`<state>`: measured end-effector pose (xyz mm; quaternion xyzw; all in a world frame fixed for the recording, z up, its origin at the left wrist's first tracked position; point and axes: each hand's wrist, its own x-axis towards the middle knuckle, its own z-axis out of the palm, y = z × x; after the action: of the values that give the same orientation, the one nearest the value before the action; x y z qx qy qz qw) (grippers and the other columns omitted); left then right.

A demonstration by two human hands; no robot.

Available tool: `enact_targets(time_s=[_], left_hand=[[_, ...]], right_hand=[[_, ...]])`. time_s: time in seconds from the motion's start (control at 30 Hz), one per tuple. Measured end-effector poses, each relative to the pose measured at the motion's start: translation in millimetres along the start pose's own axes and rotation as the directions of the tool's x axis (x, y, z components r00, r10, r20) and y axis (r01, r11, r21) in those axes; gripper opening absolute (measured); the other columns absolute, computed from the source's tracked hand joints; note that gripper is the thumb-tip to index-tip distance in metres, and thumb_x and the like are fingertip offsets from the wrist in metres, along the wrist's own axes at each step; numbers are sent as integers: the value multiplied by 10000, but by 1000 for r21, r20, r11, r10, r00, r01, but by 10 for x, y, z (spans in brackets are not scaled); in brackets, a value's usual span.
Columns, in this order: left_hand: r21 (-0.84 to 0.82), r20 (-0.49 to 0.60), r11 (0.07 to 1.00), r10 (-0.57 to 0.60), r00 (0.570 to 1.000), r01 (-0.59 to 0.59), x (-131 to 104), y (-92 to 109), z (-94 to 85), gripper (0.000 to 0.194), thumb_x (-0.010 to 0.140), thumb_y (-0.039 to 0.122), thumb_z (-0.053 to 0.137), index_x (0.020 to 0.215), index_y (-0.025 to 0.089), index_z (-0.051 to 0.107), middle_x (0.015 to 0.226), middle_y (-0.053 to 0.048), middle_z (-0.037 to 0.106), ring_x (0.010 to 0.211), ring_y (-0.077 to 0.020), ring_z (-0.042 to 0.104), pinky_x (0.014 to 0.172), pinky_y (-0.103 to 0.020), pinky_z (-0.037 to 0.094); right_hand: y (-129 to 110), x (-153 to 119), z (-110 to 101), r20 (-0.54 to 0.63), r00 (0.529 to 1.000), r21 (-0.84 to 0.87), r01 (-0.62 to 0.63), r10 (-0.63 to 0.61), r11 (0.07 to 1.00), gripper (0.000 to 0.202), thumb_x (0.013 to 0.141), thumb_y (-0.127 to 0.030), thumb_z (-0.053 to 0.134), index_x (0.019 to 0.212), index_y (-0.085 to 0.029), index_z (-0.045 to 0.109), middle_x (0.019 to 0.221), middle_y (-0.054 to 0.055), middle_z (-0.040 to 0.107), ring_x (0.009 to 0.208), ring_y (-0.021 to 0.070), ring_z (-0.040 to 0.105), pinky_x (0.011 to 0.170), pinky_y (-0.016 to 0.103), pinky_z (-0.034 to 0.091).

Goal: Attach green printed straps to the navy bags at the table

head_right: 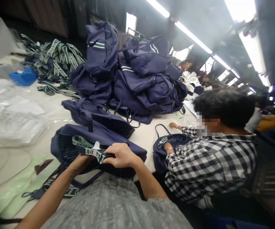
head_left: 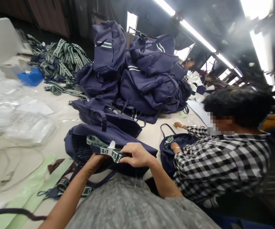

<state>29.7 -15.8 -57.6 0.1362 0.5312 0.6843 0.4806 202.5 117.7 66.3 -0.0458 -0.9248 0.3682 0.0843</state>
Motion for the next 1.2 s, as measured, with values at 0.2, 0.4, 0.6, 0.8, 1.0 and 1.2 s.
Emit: enact_targets(time_s=[0.2,0.4,0.6,0.8,1.0,1.2], left_hand=[[-417,167,908,37,985,37,-13,162,84,446,665,190,731,1103,183,653,1058,-86,703,1096,-275,608,1016,-470,451],[-313,-68,950,-35,997,12,230,-9,152,369,672,298,783,969,125,648,932,-113,710,924,-276,664,862,-440,541],[269,-282,959,162,946,-84,331,-211,64,516,748,537,654,1064,138,569,807,-64,677,665,-205,635,633,-341,520],[588,-125,806,164,978,-60,316,-158,97,753,876,568,443,1492,196,221,794,-60,689,652,-237,660,638,-360,510],[543,-37,835,133,990,-92,276,-132,93,759,826,561,534,1479,249,304,824,-50,697,619,-206,644,621,-333,518],[365,-28,930,58,998,-44,331,-173,23,772,701,495,705,1361,218,415,800,-38,683,622,-186,648,560,-283,520]], right_hand=[[94,-76,292,-140,973,-226,-212,184,951,195,814,-338,696,899,-163,714,825,50,673,781,160,569,720,260,399],[440,-125,588,35,876,333,-464,482,821,218,765,-341,707,859,-148,745,664,-13,638,582,100,516,544,209,358],[583,7,328,-228,850,578,-274,474,769,317,844,-313,580,1052,-117,717,938,105,727,736,154,654,723,306,529],[851,230,329,48,871,578,-424,489,697,648,930,-164,393,1537,-234,176,965,60,722,521,105,616,554,250,512],[981,389,639,-232,853,424,-345,468,838,485,965,-229,429,1448,-194,403,533,-67,545,564,113,561,705,243,451],[933,439,632,-292,772,664,-260,564,701,448,971,-428,418,1230,-126,623,536,-48,493,527,93,460,612,224,386]])
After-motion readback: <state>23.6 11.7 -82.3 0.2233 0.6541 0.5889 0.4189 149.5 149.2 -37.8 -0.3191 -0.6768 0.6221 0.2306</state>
